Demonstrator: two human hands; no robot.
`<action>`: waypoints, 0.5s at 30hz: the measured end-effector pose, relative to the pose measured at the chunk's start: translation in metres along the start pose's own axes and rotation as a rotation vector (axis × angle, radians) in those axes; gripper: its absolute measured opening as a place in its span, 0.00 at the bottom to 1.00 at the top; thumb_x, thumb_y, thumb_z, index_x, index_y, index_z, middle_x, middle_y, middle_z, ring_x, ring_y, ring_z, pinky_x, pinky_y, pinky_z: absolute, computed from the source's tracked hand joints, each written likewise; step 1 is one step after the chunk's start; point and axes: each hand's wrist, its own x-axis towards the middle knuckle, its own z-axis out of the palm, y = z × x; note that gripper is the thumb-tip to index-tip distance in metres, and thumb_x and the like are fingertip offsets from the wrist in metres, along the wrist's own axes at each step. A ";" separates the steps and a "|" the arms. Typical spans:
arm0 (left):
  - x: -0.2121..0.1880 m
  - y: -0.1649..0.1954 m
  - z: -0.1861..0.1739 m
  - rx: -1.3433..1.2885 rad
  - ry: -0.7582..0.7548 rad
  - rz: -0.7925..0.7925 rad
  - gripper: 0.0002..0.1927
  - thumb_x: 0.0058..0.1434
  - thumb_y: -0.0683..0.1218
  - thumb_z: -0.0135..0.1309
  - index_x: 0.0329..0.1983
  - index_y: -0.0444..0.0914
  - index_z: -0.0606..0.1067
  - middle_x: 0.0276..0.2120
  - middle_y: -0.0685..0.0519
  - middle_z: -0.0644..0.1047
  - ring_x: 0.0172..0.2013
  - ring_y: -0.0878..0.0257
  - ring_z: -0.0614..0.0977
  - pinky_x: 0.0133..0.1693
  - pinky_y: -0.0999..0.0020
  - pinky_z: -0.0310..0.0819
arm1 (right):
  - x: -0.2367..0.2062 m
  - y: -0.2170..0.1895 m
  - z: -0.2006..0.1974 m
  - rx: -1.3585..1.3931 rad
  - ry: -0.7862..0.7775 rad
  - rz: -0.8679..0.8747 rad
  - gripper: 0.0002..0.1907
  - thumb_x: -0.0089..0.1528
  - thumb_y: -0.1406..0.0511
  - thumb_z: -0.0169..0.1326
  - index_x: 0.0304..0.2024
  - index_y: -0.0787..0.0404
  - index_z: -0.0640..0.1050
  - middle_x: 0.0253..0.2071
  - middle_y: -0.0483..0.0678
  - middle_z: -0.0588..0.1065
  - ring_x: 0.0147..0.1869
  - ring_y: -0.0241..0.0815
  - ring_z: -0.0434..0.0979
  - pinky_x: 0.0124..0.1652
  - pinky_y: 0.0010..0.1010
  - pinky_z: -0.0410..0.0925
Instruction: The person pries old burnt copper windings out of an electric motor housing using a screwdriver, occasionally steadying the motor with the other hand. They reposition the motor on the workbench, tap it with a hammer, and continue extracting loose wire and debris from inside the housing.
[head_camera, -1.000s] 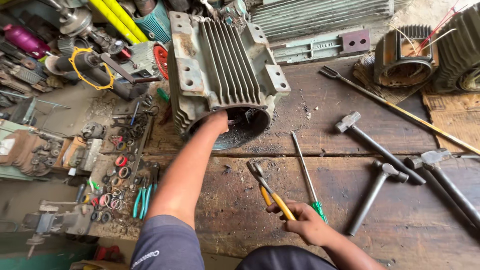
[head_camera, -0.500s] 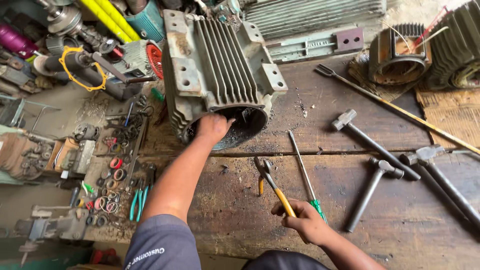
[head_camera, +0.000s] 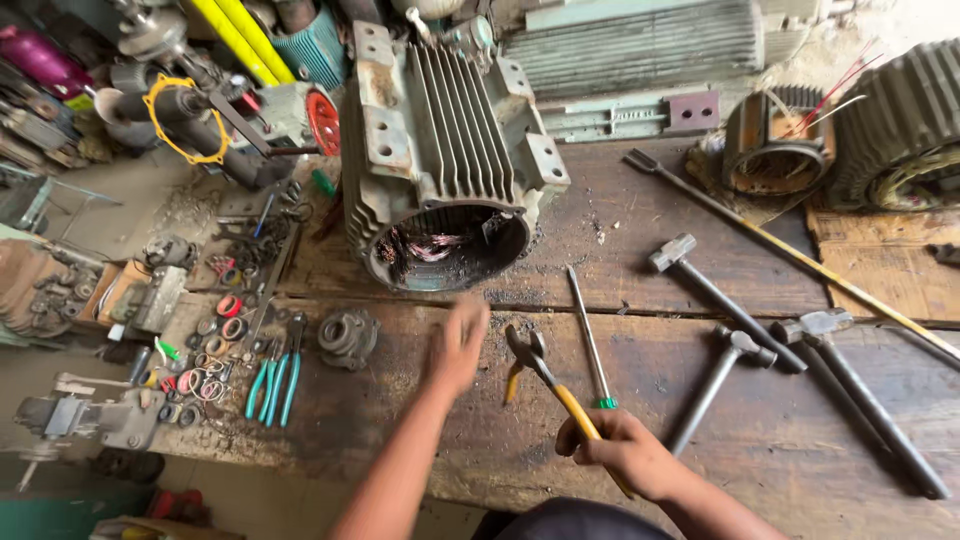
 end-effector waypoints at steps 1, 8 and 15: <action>-0.027 -0.009 0.010 -0.266 -0.062 0.157 0.38 0.69 0.72 0.34 0.67 0.42 0.71 0.60 0.45 0.75 0.60 0.53 0.74 0.60 0.47 0.64 | 0.003 -0.002 -0.003 -0.006 -0.021 -0.004 0.13 0.53 0.69 0.56 0.38 0.69 0.82 0.36 0.48 0.79 0.40 0.37 0.76 0.40 0.29 0.69; -0.072 -0.057 0.044 -0.427 -0.132 0.050 0.16 0.69 0.55 0.53 0.50 0.40 0.75 0.33 0.53 0.82 0.36 0.65 0.84 0.40 0.66 0.77 | 0.120 -0.021 -0.004 0.136 -0.016 0.098 0.15 0.56 0.64 0.54 0.36 0.72 0.81 0.33 0.57 0.81 0.33 0.48 0.81 0.35 0.39 0.76; 0.024 -0.074 0.001 -0.213 0.112 -0.079 0.15 0.71 0.54 0.49 0.38 0.38 0.73 0.23 0.53 0.78 0.24 0.61 0.80 0.29 0.61 0.73 | 0.248 -0.069 0.001 0.156 -0.029 0.174 0.14 0.58 0.63 0.55 0.37 0.72 0.79 0.31 0.58 0.80 0.28 0.49 0.80 0.29 0.38 0.73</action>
